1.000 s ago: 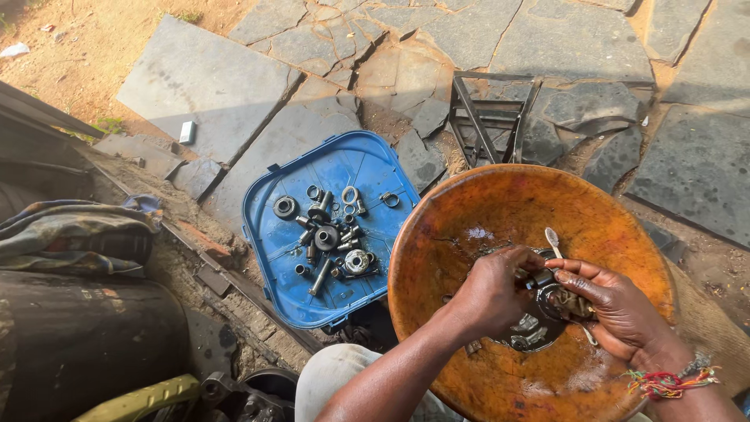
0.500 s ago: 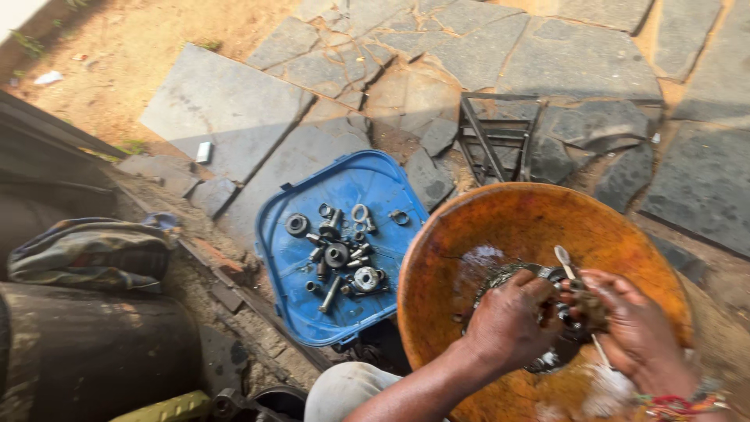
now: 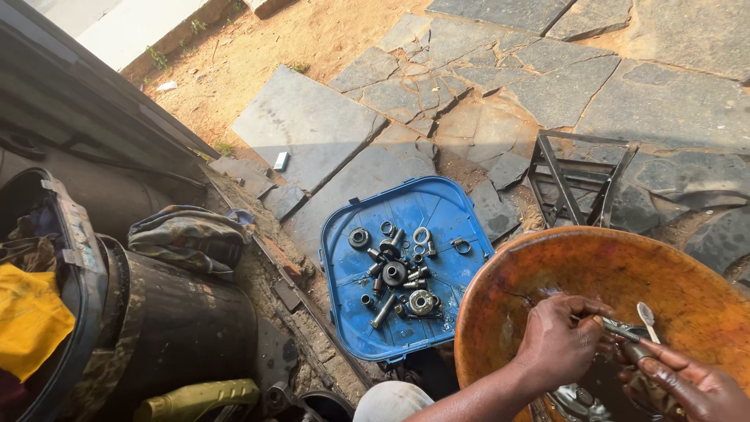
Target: The person cleans various mechanical parts, including bearings and bolts, by scrubbing them with a toothbrush in a bowl of liquid. The person picks up parts from a blue tray, scrubs them in the bowl, and places them back on the tray.
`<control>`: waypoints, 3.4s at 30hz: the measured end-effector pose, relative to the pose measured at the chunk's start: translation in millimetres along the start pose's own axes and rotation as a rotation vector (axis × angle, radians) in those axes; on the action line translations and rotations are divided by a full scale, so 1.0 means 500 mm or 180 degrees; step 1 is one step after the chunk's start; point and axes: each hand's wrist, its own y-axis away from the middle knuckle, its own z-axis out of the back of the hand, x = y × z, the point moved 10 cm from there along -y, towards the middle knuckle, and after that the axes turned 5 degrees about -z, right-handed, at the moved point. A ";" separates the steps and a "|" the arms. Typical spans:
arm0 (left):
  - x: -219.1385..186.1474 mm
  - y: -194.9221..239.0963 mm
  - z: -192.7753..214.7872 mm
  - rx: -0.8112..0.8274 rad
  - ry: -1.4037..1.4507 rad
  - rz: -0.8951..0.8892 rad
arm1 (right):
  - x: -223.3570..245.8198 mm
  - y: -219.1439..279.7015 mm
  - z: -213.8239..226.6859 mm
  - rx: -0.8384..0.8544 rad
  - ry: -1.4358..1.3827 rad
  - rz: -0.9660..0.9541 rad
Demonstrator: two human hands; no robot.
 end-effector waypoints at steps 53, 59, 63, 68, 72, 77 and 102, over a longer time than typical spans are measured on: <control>-0.070 0.011 0.233 -0.0221 -0.0138 -0.0384 | 0.291 0.259 -0.259 -0.0454 0.4229 0.0076; 0.093 0.031 0.627 -0.1324 -0.2538 0.0956 | 0.163 0.200 -0.215 -0.0409 0.4886 0.0341; 0.291 0.071 0.789 -0.1626 -0.2970 0.1631 | 0.160 0.204 -0.192 -0.0552 0.4790 0.0140; 0.410 0.089 0.834 -0.1714 -0.3158 0.1552 | 0.235 0.241 -0.232 -0.0412 0.4472 0.0349; 0.448 0.078 0.847 -0.1237 -0.3424 0.1526 | 0.283 0.261 -0.185 -0.0729 0.4050 0.0652; 0.297 0.082 0.779 -0.1656 -0.3001 0.1276 | 0.294 0.269 -0.098 -0.1113 0.4070 0.0105; 0.144 0.003 -0.210 0.1315 -0.3188 -0.0944 | 0.297 0.298 -0.091 -0.1510 0.4322 0.0137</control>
